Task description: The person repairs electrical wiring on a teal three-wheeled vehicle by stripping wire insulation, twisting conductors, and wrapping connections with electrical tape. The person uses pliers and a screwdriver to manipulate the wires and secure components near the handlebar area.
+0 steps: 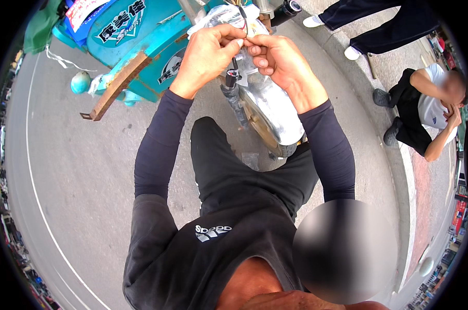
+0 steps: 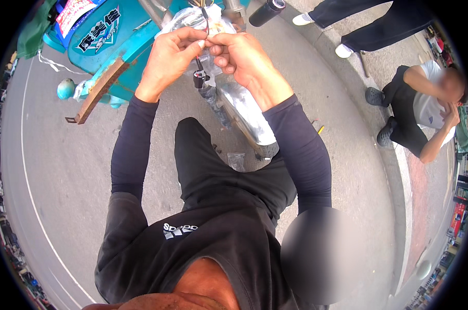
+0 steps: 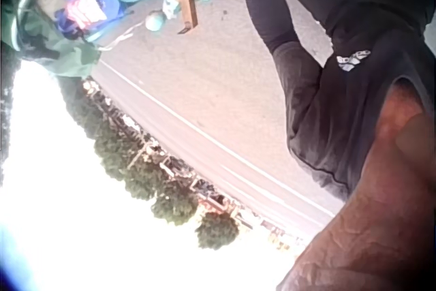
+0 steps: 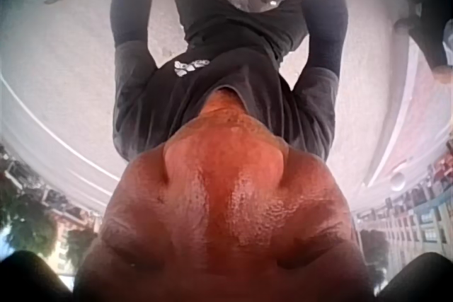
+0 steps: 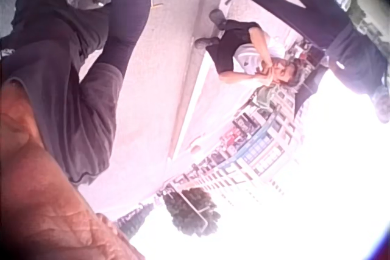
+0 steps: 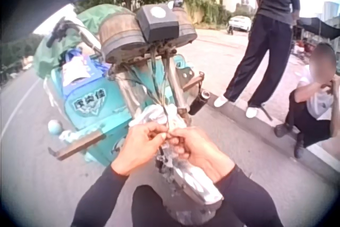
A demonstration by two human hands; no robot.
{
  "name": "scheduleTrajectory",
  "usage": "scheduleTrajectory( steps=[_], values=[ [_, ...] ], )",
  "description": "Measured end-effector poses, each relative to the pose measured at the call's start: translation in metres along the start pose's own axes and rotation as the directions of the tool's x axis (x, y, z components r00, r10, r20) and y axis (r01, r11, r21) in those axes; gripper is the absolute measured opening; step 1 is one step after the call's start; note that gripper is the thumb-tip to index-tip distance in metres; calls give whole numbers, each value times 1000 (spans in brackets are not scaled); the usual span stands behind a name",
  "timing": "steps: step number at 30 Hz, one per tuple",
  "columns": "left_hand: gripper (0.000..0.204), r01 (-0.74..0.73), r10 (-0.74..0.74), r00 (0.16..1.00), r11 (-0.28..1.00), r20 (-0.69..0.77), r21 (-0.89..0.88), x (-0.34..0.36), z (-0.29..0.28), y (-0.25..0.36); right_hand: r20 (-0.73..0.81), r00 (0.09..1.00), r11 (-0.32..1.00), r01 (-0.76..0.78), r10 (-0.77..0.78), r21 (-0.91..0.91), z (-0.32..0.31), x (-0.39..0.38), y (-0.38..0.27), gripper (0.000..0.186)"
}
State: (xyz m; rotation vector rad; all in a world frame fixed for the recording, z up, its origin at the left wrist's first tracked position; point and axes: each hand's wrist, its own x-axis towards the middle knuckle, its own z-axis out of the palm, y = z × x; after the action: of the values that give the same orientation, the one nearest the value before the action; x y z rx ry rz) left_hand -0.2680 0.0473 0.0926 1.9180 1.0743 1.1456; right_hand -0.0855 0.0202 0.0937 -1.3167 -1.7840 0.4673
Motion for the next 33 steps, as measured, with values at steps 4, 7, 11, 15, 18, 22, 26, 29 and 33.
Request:
scheduleTrajectory(
  steps=[4, 7, 11, 15, 18, 22, 26, 29, 33],
  values=[
    [25, 26, -25, 1000, 999, 18, -19, 4, 1, -2, 193, 962, 871, -259, 194, 418, -12, 0, 10, 24],
    [25, 12, -11, 1000, 999, 22, -35, 5, 4, -5, -148, 943, 929, 253, -299, -269, -4, -3, 19, 22],
    [24, 13, -13, 1000, 999, 7, -29, 6, 2, -5, 9, 670, 398, 451, -742, -799, 0, 5, 19, 24],
    [24, -2, 3, 1000, 999, 23, -47, 8, 4, -10, -49, 767, 570, 431, -640, -700, 7, 4, 19, 16],
    [23, -47, 47, 999, 999, -2, -13, 10, 2, -11, 86, 989, 920, -141, 117, 366, 2, 19, 14, 12],
    [23, -53, 51, 998, 996, -19, -76, 10, -3, -17, 432, 849, 578, -525, 305, 624, -3, 15, 8, 20],
    [23, -17, 18, 1000, 1000, 26, -16, 6, -8, -15, -95, 928, 865, 294, -360, -406, 8, 9, 18, 19],
    [23, -1, 2, 1000, 998, 9, -60, 6, -13, -18, 40, 715, 443, 475, -698, -760, 10, 11, 12, 22],
    [23, 8, -7, 999, 999, 34, -52, 6, -10, -22, 80, 729, 414, 471, -679, -779, 15, 10, 15, 19]
  ],
)
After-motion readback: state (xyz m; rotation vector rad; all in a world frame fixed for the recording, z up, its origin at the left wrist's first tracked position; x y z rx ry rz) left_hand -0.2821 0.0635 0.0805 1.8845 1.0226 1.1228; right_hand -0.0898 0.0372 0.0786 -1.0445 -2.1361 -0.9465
